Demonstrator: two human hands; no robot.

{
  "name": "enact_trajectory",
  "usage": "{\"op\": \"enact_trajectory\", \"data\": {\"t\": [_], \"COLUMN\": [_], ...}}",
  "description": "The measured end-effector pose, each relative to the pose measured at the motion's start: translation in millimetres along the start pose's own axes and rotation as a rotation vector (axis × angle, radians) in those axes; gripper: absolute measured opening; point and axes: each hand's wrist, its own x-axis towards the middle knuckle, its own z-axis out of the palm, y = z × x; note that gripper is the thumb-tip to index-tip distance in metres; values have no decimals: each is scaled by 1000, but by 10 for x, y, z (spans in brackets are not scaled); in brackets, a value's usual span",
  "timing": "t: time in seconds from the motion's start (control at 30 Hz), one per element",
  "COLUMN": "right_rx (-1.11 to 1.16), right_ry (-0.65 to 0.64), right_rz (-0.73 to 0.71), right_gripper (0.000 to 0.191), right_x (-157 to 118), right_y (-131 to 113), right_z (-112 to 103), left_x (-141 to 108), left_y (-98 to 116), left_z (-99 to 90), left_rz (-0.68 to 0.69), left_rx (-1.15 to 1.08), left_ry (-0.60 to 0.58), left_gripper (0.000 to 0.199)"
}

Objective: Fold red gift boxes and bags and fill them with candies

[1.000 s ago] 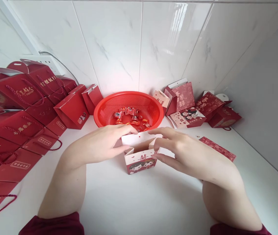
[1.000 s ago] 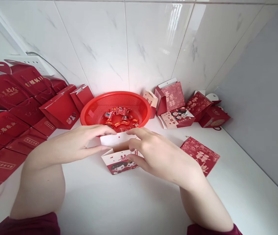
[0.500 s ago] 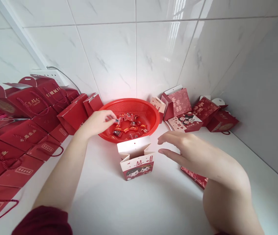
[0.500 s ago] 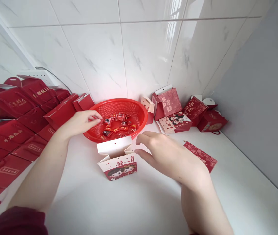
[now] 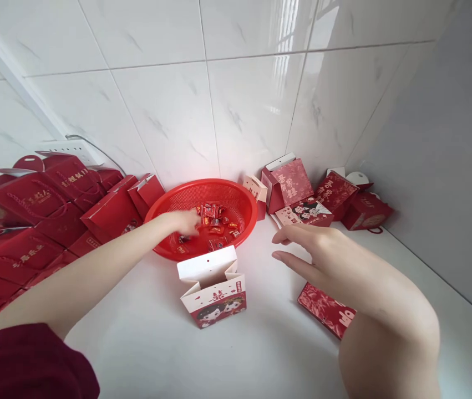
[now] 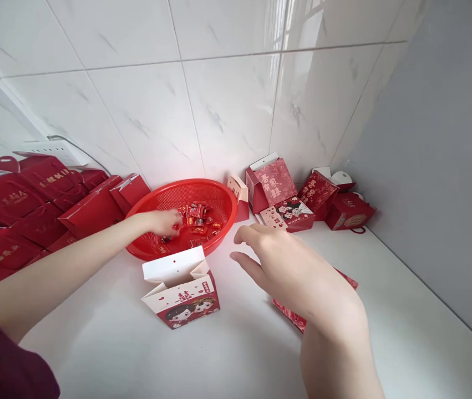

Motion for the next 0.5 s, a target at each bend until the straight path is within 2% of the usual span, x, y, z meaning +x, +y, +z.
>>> {"op": "enact_trajectory", "data": {"t": [0.1,0.2,0.4,0.5], "right_rx": [-23,-38,-5,-3], "right_ry": [31,51,19,16], "right_rz": [-22,-21,-16,-13], "right_gripper": [16,18,19,19], "right_x": [21,28,28,34], "right_y": [63,102,85,84], "right_z": [-14,-22,-7,4], "left_x": [173,327,542,600], "left_y": [-260,-448,-631,-689], "left_z": [-212,-285,-36,30], "left_rz": [-145,-213,-223,-212], "left_rx": [75,93,14,-38], "left_ry": [123,111,18,0], "left_gripper": [39,37,36,35]}}
